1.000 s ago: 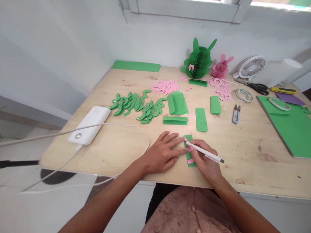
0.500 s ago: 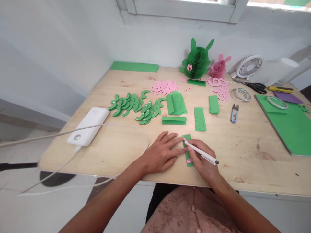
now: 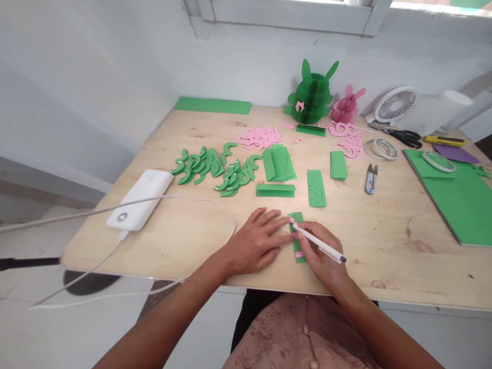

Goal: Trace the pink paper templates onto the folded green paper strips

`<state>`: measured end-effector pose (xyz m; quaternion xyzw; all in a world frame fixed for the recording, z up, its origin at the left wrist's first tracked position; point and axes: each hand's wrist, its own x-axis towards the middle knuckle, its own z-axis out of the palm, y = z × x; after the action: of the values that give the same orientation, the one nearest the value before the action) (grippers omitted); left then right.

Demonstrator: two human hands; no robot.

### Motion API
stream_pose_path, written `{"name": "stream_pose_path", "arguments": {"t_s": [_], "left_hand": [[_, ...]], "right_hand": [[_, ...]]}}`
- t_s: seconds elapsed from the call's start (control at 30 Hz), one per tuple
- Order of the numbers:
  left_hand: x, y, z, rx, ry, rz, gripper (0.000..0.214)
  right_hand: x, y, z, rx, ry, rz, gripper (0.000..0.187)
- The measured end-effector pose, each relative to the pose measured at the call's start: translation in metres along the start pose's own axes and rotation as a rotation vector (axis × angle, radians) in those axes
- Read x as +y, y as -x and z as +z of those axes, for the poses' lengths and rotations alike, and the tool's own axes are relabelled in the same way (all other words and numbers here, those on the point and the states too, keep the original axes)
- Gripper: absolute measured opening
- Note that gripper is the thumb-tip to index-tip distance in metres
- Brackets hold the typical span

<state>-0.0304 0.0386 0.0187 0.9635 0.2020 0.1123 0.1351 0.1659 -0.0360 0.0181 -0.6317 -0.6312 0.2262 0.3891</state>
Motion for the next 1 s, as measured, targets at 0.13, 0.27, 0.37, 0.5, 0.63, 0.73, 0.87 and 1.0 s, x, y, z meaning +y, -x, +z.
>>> {"name": "stream_pose_path", "arguments": {"t_s": [0.13,0.27,0.37,0.5,0.63,0.73,0.87,1.0], "left_hand": [[-0.0001,-0.0001,-0.0004,-0.006,-0.002,-0.001,0.044],[-0.0004,0.0001,0.0006,0.008,-0.004,0.002,0.046],[-0.0006,0.0004,0.0013,0.008,0.000,0.004,0.047],[-0.0007,0.0004,0.0011,0.003,0.006,0.008,0.046],[-0.0007,0.0002,0.0008,0.011,0.003,0.009,0.046],[-0.0006,0.0003,0.0010,0.011,0.005,0.007,0.044],[-0.0006,0.0006,0.0014,0.009,0.011,0.003,0.043],[-0.0006,0.0004,0.0011,0.002,0.012,0.000,0.041]], "right_hand": [[0.0001,0.0005,-0.0001,0.002,0.005,-0.011,0.017],[0.0005,0.0014,-0.0006,-0.007,-0.018,0.004,0.017],[0.0014,0.0032,-0.0007,-0.020,-0.048,0.029,0.017],[0.0029,0.0054,-0.0012,-0.041,-0.082,0.054,0.018],[0.0032,0.0050,-0.0027,-0.030,-0.050,0.042,0.017],[0.0022,0.0037,-0.0046,-0.019,-0.006,0.005,0.016],[0.0006,0.0031,-0.0066,-0.014,0.033,-0.014,0.015],[0.0001,0.0040,-0.0072,-0.018,0.045,-0.019,0.015]]}}
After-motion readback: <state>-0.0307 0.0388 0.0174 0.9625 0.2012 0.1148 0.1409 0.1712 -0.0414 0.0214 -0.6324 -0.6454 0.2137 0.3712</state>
